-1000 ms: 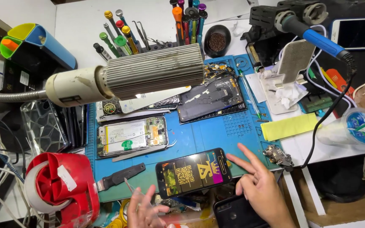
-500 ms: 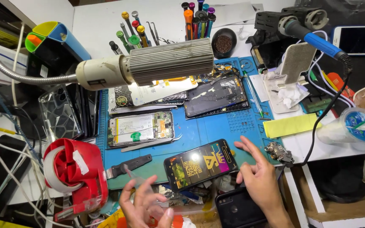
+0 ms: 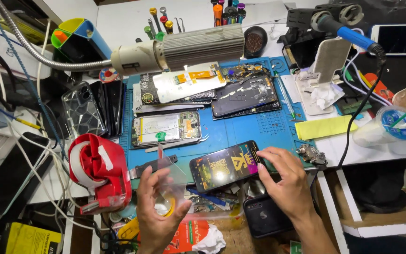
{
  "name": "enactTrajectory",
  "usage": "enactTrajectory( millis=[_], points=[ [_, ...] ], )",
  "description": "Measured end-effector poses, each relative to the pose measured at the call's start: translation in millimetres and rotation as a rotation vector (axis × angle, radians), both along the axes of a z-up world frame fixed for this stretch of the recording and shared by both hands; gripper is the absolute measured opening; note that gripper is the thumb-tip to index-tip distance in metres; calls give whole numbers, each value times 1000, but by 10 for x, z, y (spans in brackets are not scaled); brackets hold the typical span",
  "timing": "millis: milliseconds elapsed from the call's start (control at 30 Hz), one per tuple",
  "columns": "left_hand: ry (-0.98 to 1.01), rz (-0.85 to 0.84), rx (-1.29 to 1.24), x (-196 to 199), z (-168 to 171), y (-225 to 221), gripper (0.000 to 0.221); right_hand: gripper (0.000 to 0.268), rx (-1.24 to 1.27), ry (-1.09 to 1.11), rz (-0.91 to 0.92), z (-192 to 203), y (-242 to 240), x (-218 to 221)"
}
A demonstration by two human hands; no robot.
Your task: Cleaning a smartphone screen and applying a tempered glass screen protector.
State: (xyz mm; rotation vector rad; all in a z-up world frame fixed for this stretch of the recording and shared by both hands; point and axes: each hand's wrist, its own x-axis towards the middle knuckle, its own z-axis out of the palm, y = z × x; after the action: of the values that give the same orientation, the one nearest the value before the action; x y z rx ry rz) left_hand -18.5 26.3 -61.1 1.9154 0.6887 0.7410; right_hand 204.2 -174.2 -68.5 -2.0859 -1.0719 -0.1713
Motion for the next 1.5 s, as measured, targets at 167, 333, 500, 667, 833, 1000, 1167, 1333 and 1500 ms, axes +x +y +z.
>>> enactTrajectory(
  millis=[167,333,500,667,833,1000,1167,1333,1500],
  points=[
    [-74,62,-226,37,68,10,111,33,-92,-169,101,-10,135,-322],
    [-53,46,-247,75,-9,13,110,48,-212,-90,196,127,314,-536],
    [-52,63,-244,66,-73,61,105,47,-240,-178,209,44,482,-746],
    [-46,70,-289,107,-118,110,108,46,-236,-208,129,-39,482,-933],
    [-82,105,-237,108,-249,122,105,45,-224,-240,101,-195,466,-810],
    [-141,112,-280,60,-471,212,108,33,-197,-119,-144,-186,332,-486],
    [-159,74,-353,-13,-653,330,123,49,109,-163,-344,-131,192,-415],
    [-174,84,-331,5,-631,303,116,60,153,21,-326,39,381,-571],
    [-121,96,-281,62,-481,229,112,51,61,-183,-56,-304,351,-556]
  ],
)
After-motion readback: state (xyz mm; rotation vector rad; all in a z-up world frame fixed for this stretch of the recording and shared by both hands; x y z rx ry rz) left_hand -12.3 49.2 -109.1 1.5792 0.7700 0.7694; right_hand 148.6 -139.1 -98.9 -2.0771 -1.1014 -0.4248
